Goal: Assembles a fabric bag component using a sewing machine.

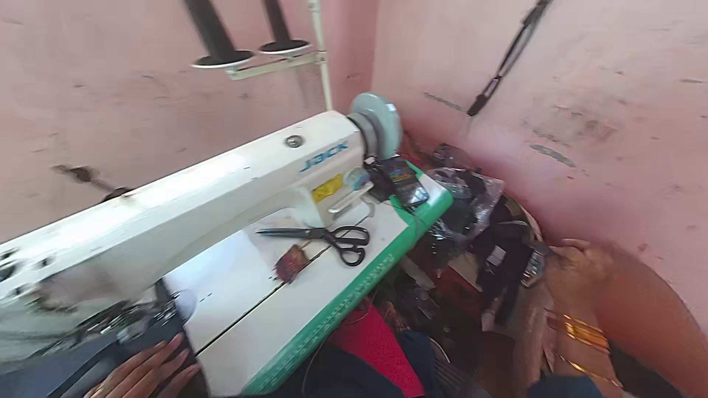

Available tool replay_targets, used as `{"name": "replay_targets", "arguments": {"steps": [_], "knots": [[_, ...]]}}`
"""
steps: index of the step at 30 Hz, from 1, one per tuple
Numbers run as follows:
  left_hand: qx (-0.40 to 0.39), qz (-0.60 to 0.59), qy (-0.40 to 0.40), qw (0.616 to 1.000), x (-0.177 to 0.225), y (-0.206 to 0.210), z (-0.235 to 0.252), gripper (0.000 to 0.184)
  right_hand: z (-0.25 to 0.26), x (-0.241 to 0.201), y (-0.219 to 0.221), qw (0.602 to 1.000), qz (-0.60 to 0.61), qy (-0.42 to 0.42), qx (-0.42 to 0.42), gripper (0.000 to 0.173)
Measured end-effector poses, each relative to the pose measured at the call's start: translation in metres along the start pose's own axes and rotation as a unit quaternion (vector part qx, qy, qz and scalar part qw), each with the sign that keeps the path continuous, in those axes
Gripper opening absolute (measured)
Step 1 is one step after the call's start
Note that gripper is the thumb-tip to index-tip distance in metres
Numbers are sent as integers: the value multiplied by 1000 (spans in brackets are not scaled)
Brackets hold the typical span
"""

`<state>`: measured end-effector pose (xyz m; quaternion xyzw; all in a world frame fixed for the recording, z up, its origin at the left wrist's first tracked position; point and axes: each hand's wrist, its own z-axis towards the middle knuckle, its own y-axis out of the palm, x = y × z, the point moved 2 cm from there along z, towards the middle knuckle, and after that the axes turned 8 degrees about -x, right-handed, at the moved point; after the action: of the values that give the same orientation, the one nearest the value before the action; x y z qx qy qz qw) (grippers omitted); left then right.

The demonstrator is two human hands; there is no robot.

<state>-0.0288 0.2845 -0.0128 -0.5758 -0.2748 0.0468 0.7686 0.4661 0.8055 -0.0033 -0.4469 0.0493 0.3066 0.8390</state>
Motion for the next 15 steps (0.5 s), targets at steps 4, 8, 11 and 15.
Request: {"name": "replay_targets", "arguments": {"steps": [4, 8, 11, 15], "knots": [[115, 29, 1, 993, -6, 17, 1, 45, 1, -174, -6, 886, 350, -229, -199, 20], [121, 21, -5, 992, -5, 18, 2, 38, -53, -370, 47, 649, 440, -291, -549, 14], [124, 25, -1, 992, -2, 19, 3, 35, -87, -491, 92, 583, 288, -294, -700, 16], [133, 31, -2, 991, 1, 17, 2, 31, -103, -569, 137, 589, 119, -354, -717, 24]]}}
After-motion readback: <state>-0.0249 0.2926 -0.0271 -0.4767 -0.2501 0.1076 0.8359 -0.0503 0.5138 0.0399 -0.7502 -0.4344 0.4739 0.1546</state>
